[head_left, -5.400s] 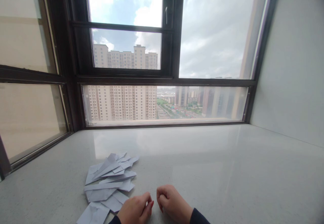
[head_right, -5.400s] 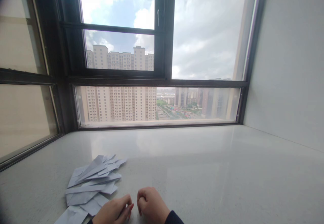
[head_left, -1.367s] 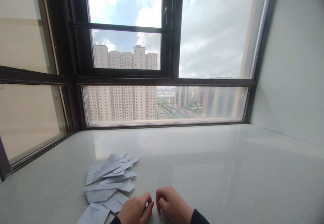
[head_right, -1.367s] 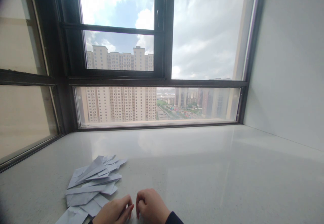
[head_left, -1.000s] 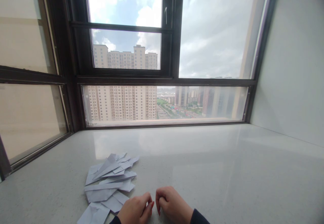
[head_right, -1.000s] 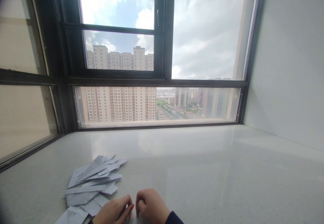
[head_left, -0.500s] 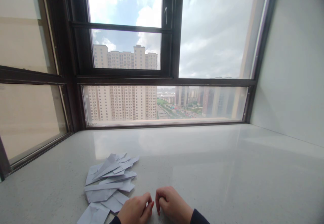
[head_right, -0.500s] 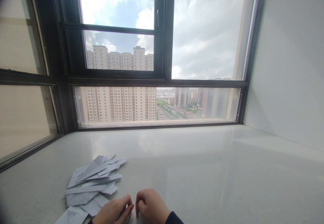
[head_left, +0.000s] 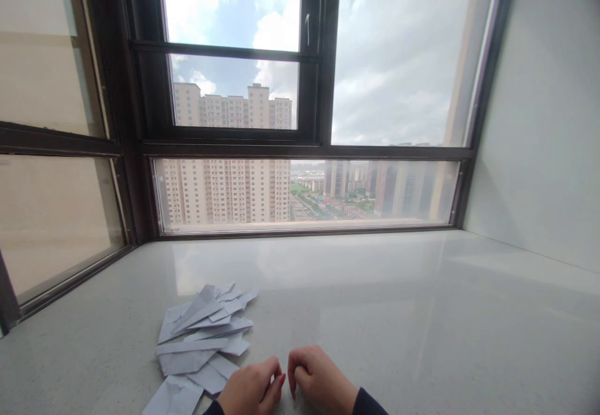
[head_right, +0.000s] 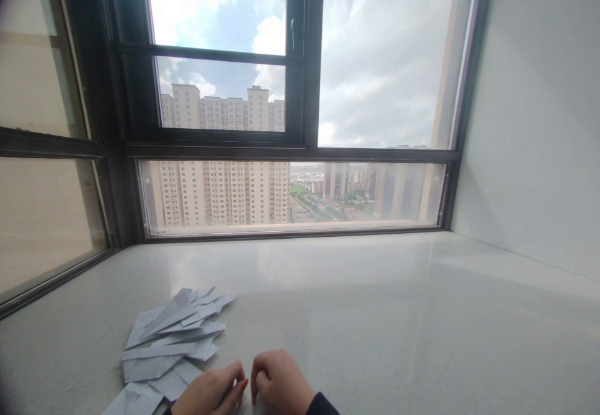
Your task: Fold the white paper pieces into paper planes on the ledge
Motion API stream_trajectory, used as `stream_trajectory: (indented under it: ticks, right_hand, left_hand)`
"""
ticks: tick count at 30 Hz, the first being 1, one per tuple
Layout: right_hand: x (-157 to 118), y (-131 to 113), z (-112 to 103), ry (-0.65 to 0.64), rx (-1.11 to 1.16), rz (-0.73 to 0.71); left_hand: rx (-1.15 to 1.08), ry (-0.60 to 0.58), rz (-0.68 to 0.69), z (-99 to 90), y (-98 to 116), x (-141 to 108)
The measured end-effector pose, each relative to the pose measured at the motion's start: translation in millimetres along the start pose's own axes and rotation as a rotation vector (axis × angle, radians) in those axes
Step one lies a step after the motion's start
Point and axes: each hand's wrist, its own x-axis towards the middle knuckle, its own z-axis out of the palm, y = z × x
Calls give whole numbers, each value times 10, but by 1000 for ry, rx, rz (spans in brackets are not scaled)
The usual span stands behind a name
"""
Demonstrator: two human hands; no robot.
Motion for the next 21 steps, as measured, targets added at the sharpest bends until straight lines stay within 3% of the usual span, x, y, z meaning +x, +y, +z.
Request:
stream_trajectory:
  ticks: [21]
  right_hand:
    - [-2, -6, 4, -3, -11, 5]
  left_hand:
    - [0, -17, -9, -15, 12, -1]
